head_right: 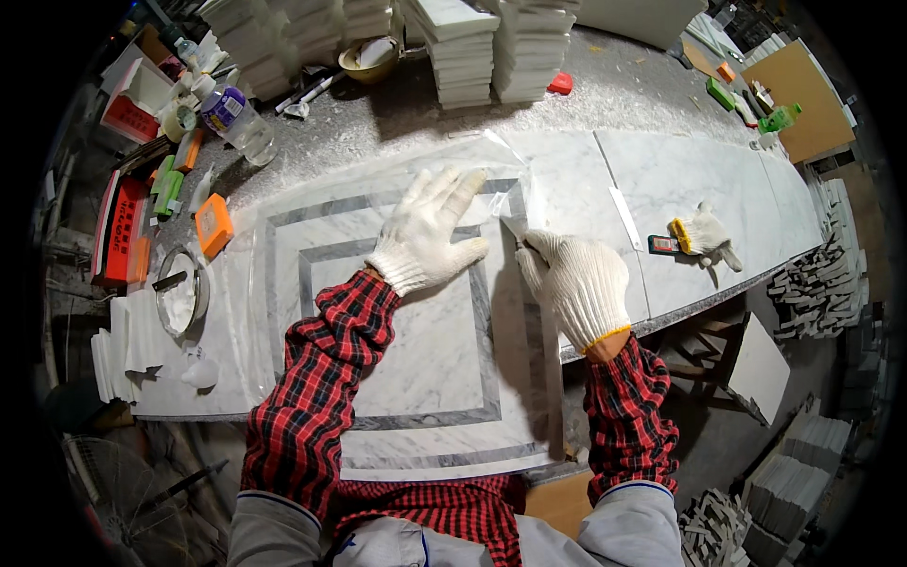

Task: The person applies a transparent protective film to a square marble-patterned tile. They use a metal scraper to smooth the film and remove air bubbles, then use a utility knife to trim the excess film along the edges. Finally, they apply a liquid from a squeeze bottle to the surface.

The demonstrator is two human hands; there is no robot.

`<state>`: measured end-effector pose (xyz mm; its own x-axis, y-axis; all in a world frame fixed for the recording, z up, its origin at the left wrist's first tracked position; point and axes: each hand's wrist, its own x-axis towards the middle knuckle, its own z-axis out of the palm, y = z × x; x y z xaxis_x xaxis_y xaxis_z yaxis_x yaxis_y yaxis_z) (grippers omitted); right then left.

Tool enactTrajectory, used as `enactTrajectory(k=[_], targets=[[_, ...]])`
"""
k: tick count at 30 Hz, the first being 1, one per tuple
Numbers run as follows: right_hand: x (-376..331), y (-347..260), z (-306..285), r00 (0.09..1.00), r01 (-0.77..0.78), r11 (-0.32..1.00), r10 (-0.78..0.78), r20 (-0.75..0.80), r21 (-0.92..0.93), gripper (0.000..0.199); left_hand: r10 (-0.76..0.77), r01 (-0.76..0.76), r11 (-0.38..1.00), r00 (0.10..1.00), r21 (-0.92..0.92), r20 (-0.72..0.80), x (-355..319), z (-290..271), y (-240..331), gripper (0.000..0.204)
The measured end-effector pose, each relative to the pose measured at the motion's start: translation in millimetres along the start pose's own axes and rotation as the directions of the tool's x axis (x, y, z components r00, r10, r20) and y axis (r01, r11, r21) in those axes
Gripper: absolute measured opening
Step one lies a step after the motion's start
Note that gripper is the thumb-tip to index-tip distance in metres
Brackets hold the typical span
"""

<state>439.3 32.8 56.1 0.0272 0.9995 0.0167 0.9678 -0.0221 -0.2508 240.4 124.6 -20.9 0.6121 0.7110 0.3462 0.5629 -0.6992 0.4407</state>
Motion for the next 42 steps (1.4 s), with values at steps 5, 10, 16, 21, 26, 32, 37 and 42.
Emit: enactTrajectory(k=[5, 10, 16, 21, 26, 32, 37, 42], targets=[[2.4, 0.3, -4.3, 1.0, -0.02, 0.995, 0.021, -0.014, 0.093, 0.027, 0.048, -0.048, 0.999, 0.999, 0.022, -0.02, -1.8, 2.9, -6.5, 0.085], [6.9, 11.0, 0.5, 0.997, -0.047, 0.997, 0.05, -0.053, 0.056, 0.026, 0.108, -0.104, 0.994, 0.989, -0.045, 0.099, 25.3, -1.3, -1.4, 0.084], [-15.2, 8.5, -13.6, 0.996, -0.079, 0.976, 0.072, 0.043, 0.203, 0.027, 0.245, -0.242, 0.969, 0.967, -0.05, 0.071, 28.9, 4.7, -11.6, 0.076], [-37.1, 39.1, -3.0, 0.975, -0.184, 0.9, 0.219, -0.044, 0.394, 0.03, 0.297, -0.229, 0.935, 0.923, -0.27, 0.245, 15.4, -21.9, 3.4, 0.062], [-47.0, 62.6, 15.7, 0.95, -0.171, 0.834, 0.281, -0.136, 0.525, 0.035, 0.066, 0.027, 0.829, 0.987, -0.559, 0.145, 7.5, -15.7, -10.8, 0.045], [-33.7, 93.7, 52.5, 0.867, -0.082, 0.795, 0.354, -0.35, 0.601, 0.035, 0.217, -0.177, 0.872, 0.975, -0.457, 0.036, 51.3, -1.6, -16.2, 0.046], [-31.5, 100.9, 61.8, 0.847, -0.027, 0.811, 0.329, -0.418, 0.584, 0.034, 0.225, -0.122, 0.89, 0.956, -0.439, 0.19, 50.9, 6.6, -12.6, 0.046], [-34.1, 102.2, 62.6, 0.843, -0.01, 0.831, 0.306, -0.442, 0.556, 0.034, 0.27, -0.121, 0.887, 0.919, -0.446, 0.287, 27.9, -17.8, 12.0, 0.043]])
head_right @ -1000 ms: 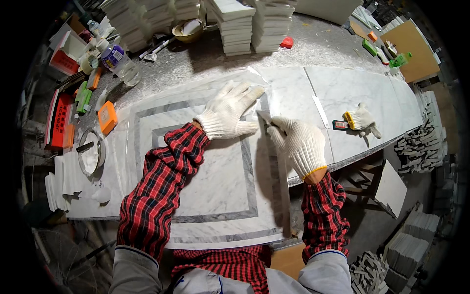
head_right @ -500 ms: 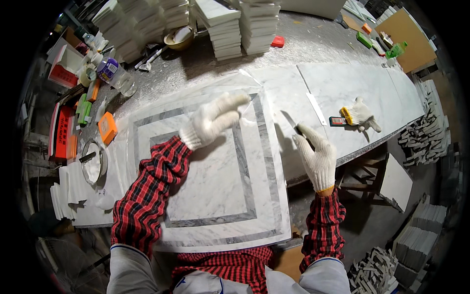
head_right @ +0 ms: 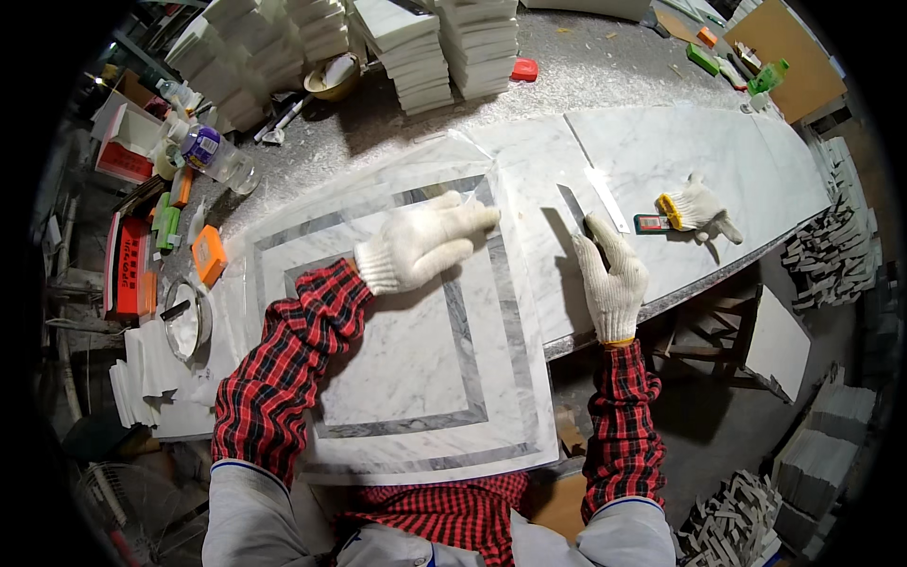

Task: The person applies a transparent protective film to a square marble-patterned tile. They use a metal scraper to smooth the film and remove air bubbles, then use a utility knife to trim the excess film along the edges. Finally, they apply a liquid from a squeeze bottle to the surface.

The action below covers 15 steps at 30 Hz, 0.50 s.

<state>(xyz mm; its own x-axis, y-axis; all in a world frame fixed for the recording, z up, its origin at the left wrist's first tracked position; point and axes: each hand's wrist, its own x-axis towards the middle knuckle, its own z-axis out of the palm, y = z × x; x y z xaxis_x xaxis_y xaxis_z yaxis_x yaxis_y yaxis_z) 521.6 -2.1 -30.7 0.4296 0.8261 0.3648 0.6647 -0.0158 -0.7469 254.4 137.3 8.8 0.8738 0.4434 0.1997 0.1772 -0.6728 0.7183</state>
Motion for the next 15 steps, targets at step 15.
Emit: enactTrajectory(k=[15], targets=[[3.0, -6.1, 0.7, 1.0, -0.026, 0.998, 0.025, 0.016, 0.064, 0.032, -0.505, 0.057, 0.556, 0.816, -0.829, -0.282, -10.1, 9.5, 8.5, 0.064]])
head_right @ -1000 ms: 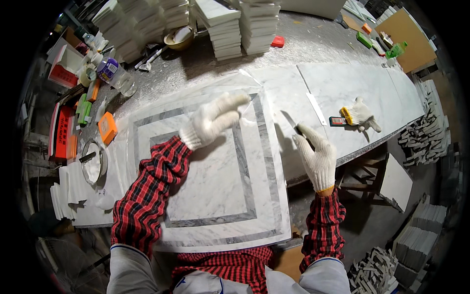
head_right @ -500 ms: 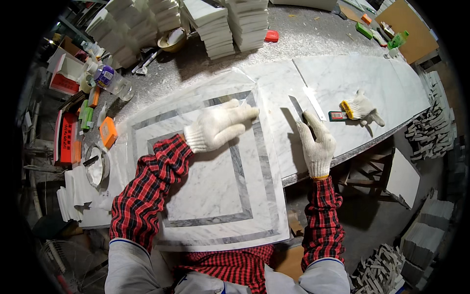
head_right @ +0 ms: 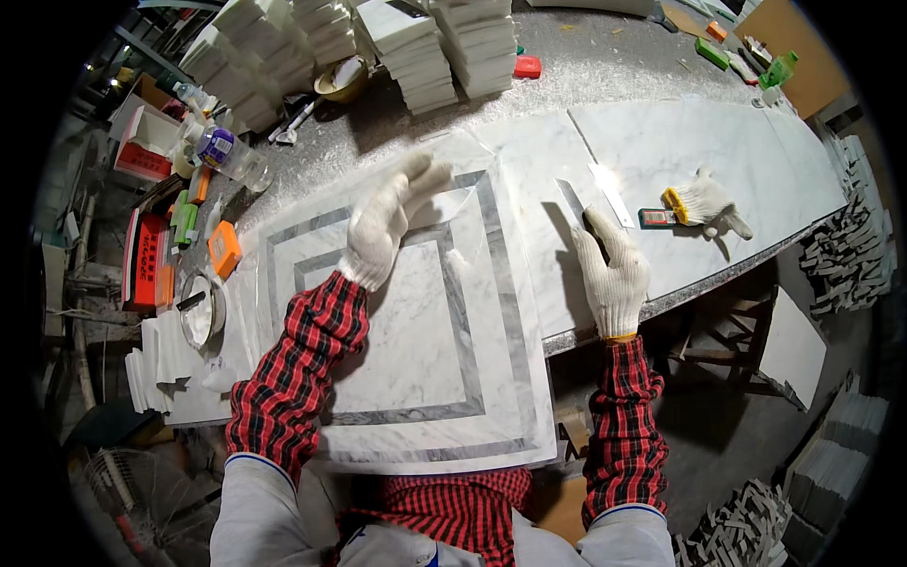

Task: The person applies a transparent protective film to a square marble-patterned tile. They use a metal scraper to smooth the film and remove air bubbles, then use a utility knife to trim the excess film along the edges. Finally, they apply a liquid from a squeeze bottle to the surface.

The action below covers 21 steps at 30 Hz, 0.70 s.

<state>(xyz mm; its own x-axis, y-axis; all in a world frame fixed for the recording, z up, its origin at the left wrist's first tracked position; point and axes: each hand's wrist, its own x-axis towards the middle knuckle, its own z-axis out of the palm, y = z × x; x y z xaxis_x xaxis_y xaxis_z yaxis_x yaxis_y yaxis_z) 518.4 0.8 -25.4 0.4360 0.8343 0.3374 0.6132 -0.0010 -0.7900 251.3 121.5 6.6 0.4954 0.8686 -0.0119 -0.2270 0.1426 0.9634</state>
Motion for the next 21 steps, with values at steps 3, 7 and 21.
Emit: enactTrajectory(k=[3, 7, 21], targets=[[0.2, 5.0, -1.0, 1.0, 0.027, 0.999, -0.027, -0.011, -0.022, 0.033, 0.076, -0.085, 0.987, 0.995, -0.134, -0.07, 12.5, 10.2, -6.9, 0.062], [-0.8, 1.6, -2.0, 1.0, -0.001, 1.0, 0.001, 0.007, 0.019, 0.033, 0.112, -0.123, 0.986, 0.989, -0.113, -0.1, 5.7, 19.0, -25.8, 0.063], [0.0, 5.2, -0.9, 1.0, 0.017, 0.999, -0.017, 0.003, 0.031, 0.034, -0.361, 0.369, 0.929, 0.882, 0.032, 0.302, -21.3, 36.7, -9.1, 0.042]])
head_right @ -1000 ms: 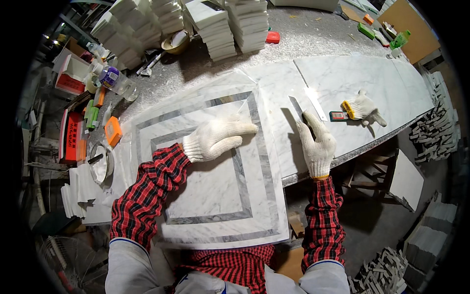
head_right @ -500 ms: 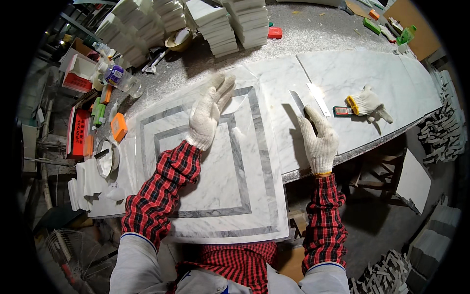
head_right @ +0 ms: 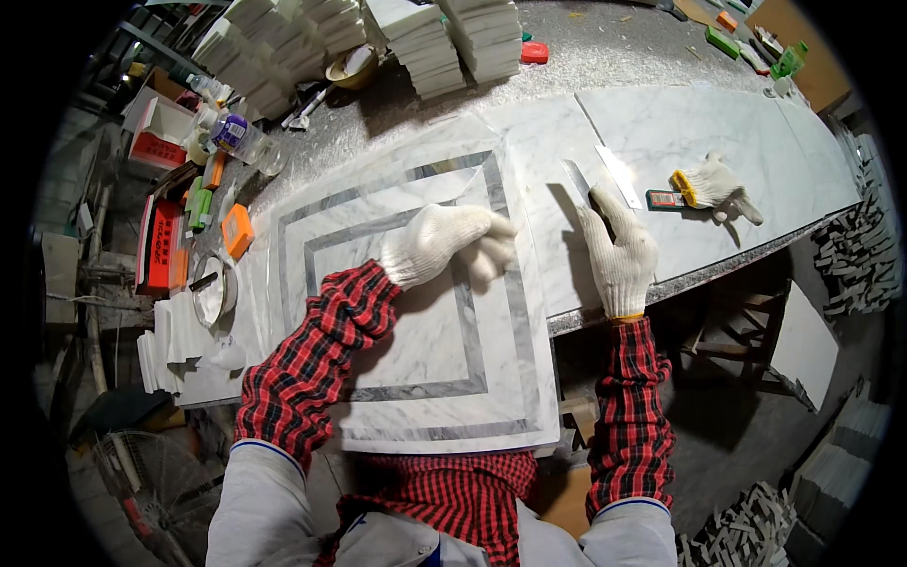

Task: The person applies a transparent protective film to a square marble-patterned tile. They use a metal scraper to smooth the film and remove air bubbles, then use a utility knife to trim the excess film along the edges. Finally, they apply a liquid from a squeeze bottle to the surface.

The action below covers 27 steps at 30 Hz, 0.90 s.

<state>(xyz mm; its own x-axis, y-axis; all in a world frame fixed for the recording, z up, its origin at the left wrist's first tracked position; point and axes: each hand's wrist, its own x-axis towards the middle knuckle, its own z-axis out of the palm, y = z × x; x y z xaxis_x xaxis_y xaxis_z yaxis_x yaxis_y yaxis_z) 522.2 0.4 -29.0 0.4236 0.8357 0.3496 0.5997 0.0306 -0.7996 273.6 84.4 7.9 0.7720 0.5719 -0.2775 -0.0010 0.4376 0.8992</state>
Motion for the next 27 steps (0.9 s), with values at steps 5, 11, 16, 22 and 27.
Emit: enactTrajectory(k=[5, 11, 16, 22, 27], targets=[[-1.4, 1.7, -2.6, 1.0, -0.005, 1.0, 0.005, 0.002, 0.012, 0.034, -0.239, 0.245, 0.969, 0.961, 0.024, -0.141, -45.7, -9.8, 35.0, 0.046], [0.3, 2.9, -2.1, 0.996, -0.068, 0.998, 0.068, 0.063, 0.003, 0.035, 0.288, -0.273, 0.958, 0.917, 0.091, -0.278, -61.8, -46.9, 14.3, 0.056], [0.8, -1.1, -2.6, 0.997, -0.053, 0.998, 0.05, 0.066, 0.031, 0.034, 0.285, -0.242, 0.95, 0.931, 0.195, -0.23, -66.1, -29.5, 11.3, 0.058], [1.3, -4.4, -4.7, 0.996, -0.049, 0.999, 0.05, 0.068, -0.004, 0.035, 0.258, -0.167, 0.954, 0.881, 0.248, -0.397, -104.9, -25.2, 15.1, 0.053], [-0.1, 4.2, -0.7, 0.998, -0.027, 1.0, 0.026, 0.053, 0.012, 0.036, 0.287, -0.14, 0.939, 0.821, 0.314, -0.494, -139.3, -27.1, 14.1, 0.047]])
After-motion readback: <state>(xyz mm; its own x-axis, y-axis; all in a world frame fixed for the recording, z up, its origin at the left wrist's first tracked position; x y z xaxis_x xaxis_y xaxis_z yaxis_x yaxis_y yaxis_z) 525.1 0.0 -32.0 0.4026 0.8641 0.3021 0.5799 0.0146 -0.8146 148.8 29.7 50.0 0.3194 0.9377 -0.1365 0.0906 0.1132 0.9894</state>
